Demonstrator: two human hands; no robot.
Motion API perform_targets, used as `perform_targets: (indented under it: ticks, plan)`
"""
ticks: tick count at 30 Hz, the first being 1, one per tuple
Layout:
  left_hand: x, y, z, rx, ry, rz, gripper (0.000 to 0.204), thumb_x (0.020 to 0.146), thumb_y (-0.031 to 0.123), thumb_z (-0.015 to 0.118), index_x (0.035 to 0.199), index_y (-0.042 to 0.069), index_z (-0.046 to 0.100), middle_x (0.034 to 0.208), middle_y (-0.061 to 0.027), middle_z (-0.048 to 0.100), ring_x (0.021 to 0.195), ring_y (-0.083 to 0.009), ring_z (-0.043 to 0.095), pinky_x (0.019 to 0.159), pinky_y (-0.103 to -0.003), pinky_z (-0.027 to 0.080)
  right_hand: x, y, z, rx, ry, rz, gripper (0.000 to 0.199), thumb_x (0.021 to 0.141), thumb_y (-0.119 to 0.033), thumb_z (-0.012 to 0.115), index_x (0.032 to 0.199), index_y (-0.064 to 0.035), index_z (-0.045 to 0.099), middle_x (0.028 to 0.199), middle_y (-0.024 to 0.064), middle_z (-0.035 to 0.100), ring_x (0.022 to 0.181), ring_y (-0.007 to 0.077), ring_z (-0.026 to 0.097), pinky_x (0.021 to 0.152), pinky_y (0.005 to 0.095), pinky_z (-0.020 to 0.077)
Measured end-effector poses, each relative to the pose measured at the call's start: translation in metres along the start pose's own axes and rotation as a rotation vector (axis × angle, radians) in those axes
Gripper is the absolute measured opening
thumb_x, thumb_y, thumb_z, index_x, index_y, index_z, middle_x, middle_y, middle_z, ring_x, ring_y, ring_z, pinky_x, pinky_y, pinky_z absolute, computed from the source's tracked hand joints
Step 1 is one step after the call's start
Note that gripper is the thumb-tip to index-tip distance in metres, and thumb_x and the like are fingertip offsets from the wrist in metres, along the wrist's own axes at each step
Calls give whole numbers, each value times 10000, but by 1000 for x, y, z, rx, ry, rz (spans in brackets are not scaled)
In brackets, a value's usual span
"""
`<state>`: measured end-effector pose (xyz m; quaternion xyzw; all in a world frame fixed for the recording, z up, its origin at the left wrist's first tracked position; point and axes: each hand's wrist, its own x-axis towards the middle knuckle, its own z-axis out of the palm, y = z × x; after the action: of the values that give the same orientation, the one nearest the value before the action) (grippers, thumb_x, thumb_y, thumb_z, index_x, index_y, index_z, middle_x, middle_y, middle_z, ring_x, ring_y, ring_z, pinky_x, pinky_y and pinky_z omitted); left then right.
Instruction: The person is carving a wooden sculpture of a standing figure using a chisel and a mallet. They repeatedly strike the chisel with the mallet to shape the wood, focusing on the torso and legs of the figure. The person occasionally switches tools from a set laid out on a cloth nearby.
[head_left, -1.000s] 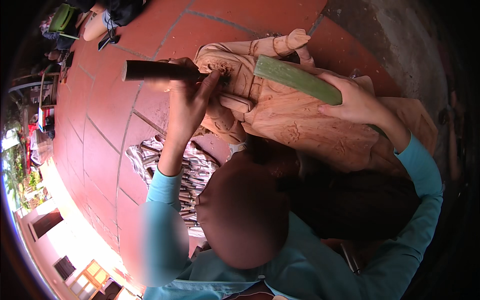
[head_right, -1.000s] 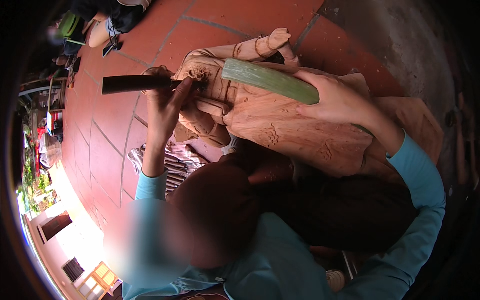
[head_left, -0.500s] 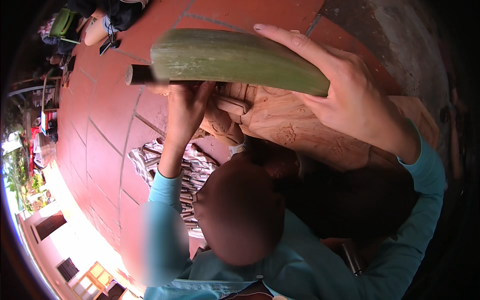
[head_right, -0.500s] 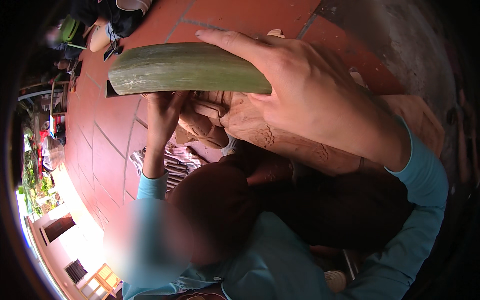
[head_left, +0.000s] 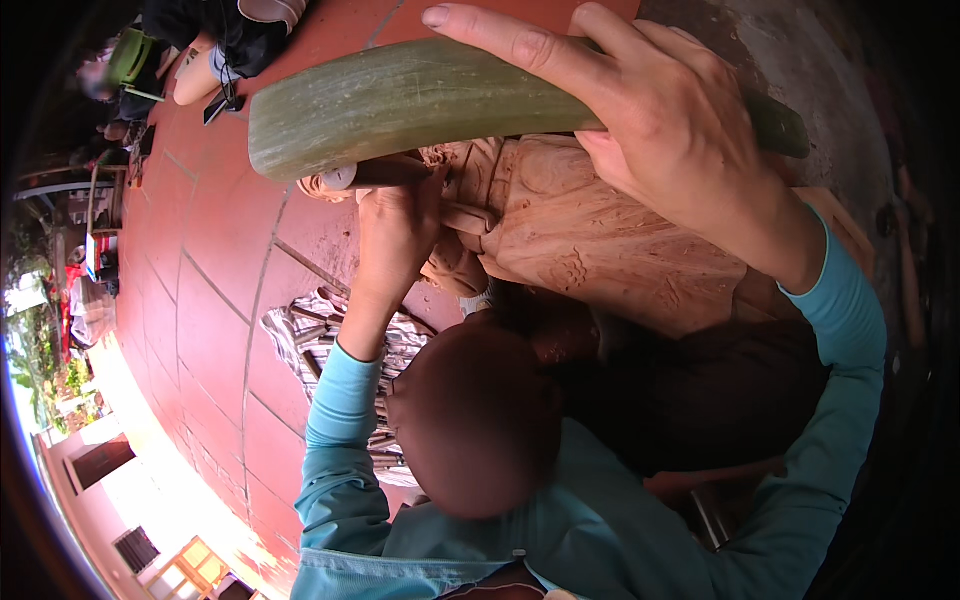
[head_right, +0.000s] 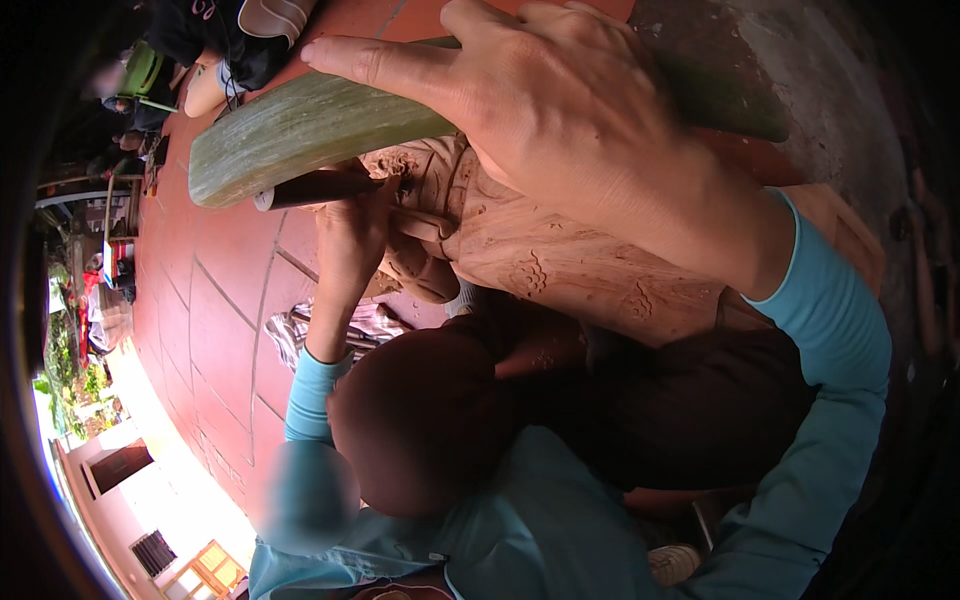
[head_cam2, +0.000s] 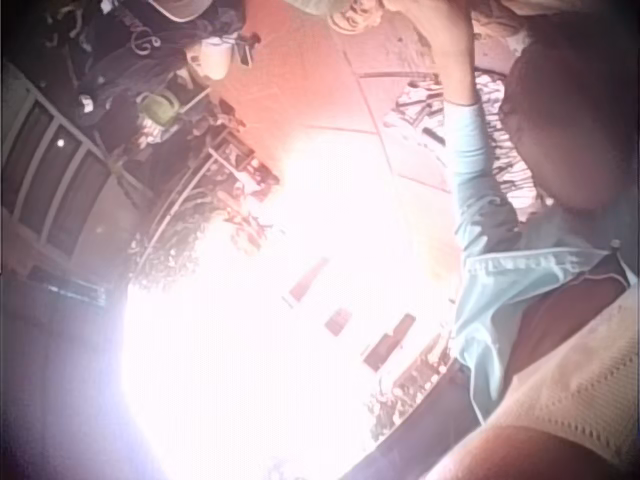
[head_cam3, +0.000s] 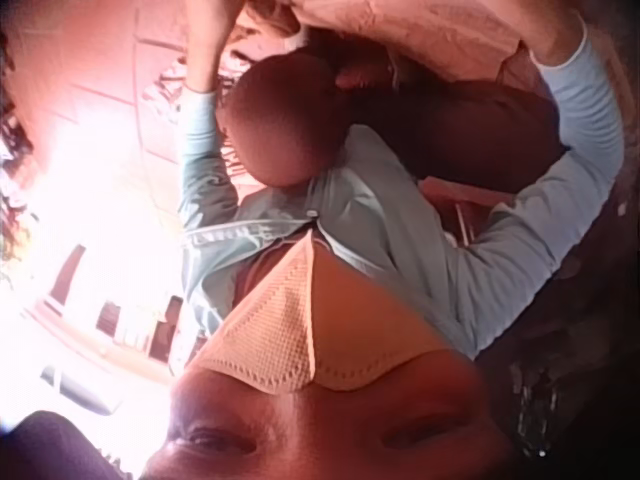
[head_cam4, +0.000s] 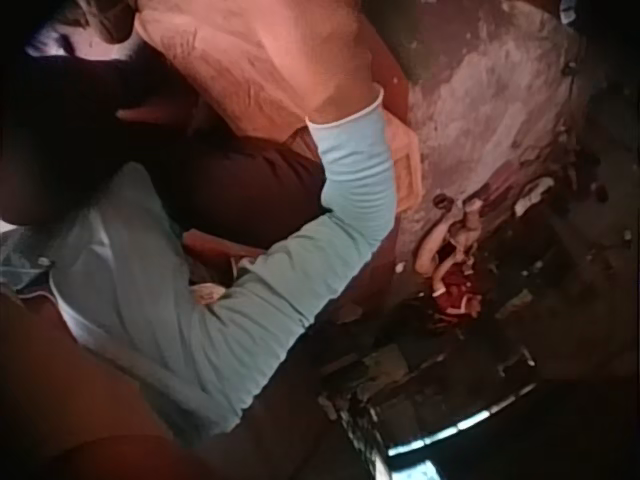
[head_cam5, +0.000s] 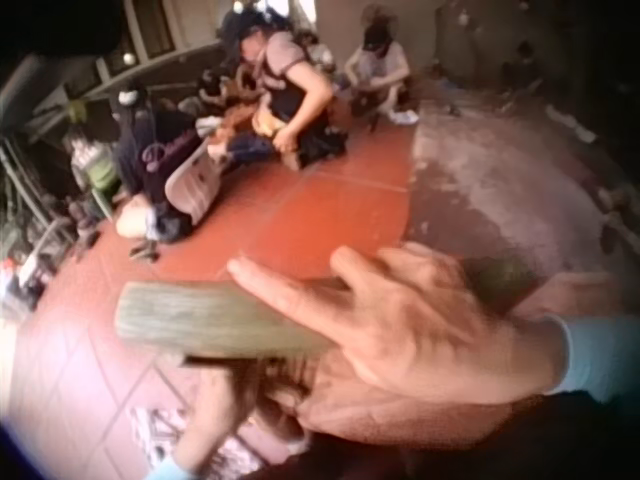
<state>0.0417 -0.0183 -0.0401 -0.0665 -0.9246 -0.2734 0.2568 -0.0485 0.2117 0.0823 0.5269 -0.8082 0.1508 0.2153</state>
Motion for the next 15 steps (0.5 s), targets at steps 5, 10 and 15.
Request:
perform_targets:
  ticks: [5,10,15]
  plan:
    - [-2,0,-4,-132,-30,-161,288,803,2,670,1036,30,502,826,-130,578,720,-263,564,655,-367,466,9,-6,-13,141,137,-26,782,717,-81,709,1420,-199,388,746,37,489,615,175,513,567,313,472]
    - [7,-4,-2,-301,-97,-258,335,798,-13,677,1068,6,479,840,-93,533,729,-153,510,649,-284,458,6,-12,-10,-245,2,84,824,634,1,718,1343,-346,480,746,13,492,685,205,572,667,337,499]
    - [9,-4,-6,-220,-81,-148,315,813,2,669,1060,13,473,801,-83,516,718,-157,510,660,-282,454,2,7,16,23,223,18,834,718,-87,708,1458,-172,333,686,35,425,507,146,449,475,325,446]
